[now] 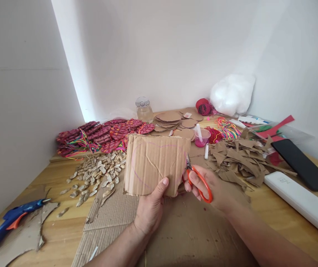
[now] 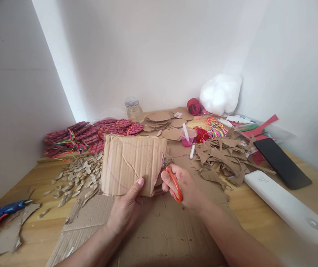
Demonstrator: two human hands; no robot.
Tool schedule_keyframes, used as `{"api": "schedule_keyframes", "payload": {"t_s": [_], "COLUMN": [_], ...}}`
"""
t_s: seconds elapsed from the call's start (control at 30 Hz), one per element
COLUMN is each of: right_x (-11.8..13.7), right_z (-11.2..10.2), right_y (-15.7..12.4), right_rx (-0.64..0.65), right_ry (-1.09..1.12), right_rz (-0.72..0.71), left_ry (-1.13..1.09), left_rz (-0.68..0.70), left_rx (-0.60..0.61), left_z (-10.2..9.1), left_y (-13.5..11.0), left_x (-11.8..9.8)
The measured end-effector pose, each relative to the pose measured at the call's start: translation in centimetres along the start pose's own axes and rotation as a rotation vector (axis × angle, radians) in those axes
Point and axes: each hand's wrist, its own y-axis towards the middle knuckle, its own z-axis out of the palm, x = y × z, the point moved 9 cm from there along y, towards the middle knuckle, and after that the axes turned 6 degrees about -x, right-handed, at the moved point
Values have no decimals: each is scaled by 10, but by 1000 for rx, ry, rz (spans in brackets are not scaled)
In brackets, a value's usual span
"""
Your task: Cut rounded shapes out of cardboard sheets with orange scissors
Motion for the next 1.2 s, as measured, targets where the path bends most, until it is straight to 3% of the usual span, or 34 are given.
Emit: {"api": "schedule_keyframes", "payload": {"t_s": [0.13, 0.3, 0.47, 0.87, 1.2], "right_x": [8, 5, 9, 4, 4], "right_z": [3, -3, 3, -16, -11], "right_y": [-1, 1, -3, -3, -4], "right_rx": [53, 22, 43, -272, -201], "right_ry": [30, 41, -4, -296, -251], "right_rz": [-46, -76, -114, -240, -219], "left_ry": [31, 20, -8, -14, 22], "left_rz": [-9, 16, -12, -128, -83], "left_rx": [26, -51, 4, -7, 37], "left_z": [0, -6, 1, 4, 5], "left_y": [-1, 1, 0, -14, -13], "left_x": [2, -2, -3, 14, 17]}}
